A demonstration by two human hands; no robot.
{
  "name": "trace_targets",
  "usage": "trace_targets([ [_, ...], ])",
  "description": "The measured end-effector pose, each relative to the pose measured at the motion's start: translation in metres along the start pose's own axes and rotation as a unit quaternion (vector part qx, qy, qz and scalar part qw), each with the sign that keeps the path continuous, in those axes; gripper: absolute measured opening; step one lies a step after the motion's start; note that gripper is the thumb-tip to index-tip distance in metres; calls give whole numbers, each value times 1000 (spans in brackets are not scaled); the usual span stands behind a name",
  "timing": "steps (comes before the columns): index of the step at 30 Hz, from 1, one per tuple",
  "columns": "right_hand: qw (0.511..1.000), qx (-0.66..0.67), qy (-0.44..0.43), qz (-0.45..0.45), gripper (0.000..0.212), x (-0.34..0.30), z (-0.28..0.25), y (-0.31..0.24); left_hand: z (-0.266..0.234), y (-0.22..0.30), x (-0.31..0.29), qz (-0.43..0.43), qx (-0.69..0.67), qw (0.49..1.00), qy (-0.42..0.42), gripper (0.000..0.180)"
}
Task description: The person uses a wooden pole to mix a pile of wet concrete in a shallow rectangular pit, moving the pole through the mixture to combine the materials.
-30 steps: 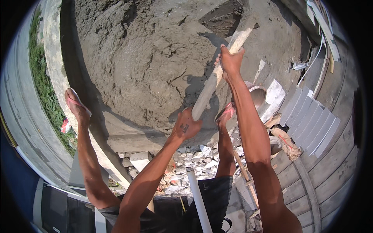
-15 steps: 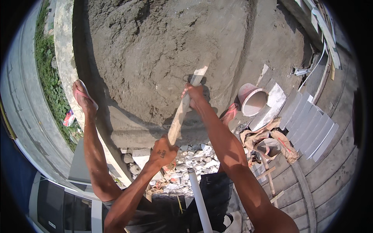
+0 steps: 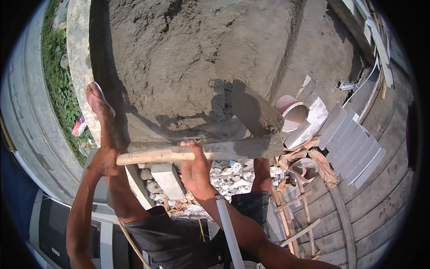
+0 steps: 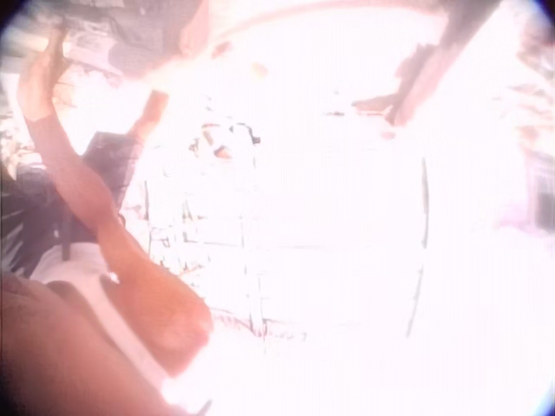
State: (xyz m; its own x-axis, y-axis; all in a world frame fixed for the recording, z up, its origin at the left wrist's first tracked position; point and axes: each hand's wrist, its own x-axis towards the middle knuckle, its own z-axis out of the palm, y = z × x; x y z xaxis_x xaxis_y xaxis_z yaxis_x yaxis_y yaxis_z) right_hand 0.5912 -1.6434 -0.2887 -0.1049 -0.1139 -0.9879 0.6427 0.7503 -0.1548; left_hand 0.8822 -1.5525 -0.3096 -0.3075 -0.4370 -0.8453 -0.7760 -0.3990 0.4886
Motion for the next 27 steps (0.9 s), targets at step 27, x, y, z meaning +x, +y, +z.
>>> trace_targets([
  [27,805,-449,-13,-388,34,293,56,-367,88,355,311,37,-505,854,123,44],
])
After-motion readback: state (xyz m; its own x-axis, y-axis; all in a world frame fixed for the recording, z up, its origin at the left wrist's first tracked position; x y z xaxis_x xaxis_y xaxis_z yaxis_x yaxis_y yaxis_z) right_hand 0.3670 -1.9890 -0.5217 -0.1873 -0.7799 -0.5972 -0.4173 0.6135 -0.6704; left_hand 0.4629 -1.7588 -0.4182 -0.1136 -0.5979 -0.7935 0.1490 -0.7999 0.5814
